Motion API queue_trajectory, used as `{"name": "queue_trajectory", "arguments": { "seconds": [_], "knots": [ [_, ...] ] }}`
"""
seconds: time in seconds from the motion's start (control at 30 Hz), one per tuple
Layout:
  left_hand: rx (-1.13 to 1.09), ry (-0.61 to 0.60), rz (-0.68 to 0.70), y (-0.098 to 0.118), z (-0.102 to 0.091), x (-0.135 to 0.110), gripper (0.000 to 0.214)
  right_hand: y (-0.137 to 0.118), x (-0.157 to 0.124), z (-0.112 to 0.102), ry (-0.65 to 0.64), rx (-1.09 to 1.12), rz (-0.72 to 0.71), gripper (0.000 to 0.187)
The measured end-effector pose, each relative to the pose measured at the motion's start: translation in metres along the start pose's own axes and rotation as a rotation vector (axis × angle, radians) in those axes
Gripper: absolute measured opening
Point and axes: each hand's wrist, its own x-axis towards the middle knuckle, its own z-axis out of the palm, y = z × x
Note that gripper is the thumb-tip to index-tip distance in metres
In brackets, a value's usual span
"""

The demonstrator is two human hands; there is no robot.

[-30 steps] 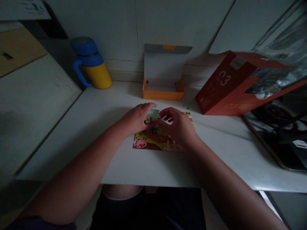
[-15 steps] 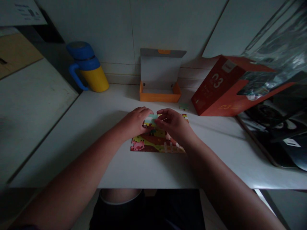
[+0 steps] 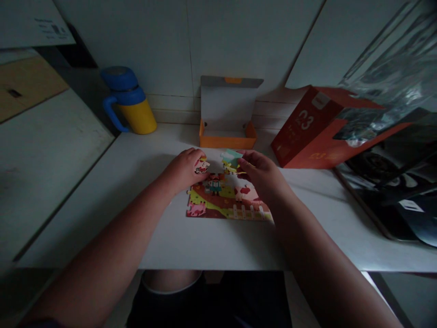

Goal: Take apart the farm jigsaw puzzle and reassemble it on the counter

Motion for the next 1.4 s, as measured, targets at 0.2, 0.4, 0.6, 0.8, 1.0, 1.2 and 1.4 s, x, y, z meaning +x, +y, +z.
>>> {"name": "queue_trajectory", "arguments": {
  "seconds": [0.2,0.4,0.6,0.8,1.0,1.2,1.4],
  "knots": [
    [-0.029,0.004,-0.014,-0.005,0.001,0.000,0.038,0.002,0.023,-0.032,0.176,-0.046,-0.065,0.035],
    [-0.020,-0.010,-0.038,-0.006,0.002,-0.001,0.039,-0.004,0.049,-0.056,0.231,-0.300,-0.115,0.032],
    [0.012,-0.026,-0.043,-0.003,0.001,-0.001,0.037,0.006,0.061,-0.060,0.130,-0.850,-0.306,0.023],
    [0.039,-0.035,-0.038,-0.001,0.002,-0.001,0.035,0.023,0.056,-0.065,0.075,-0.863,-0.304,0.026],
    [0.046,-0.050,-0.039,0.001,0.003,-0.001,0.036,0.025,0.058,-0.065,0.099,-0.838,-0.317,0.025],
    [0.056,-0.054,-0.024,0.001,0.005,-0.001,0.036,0.025,0.055,-0.051,0.138,-0.756,-0.341,0.028],
    [0.037,-0.053,-0.035,0.002,0.006,-0.001,0.035,0.024,0.055,-0.030,0.051,-0.779,-0.391,0.026]
  ]
}}
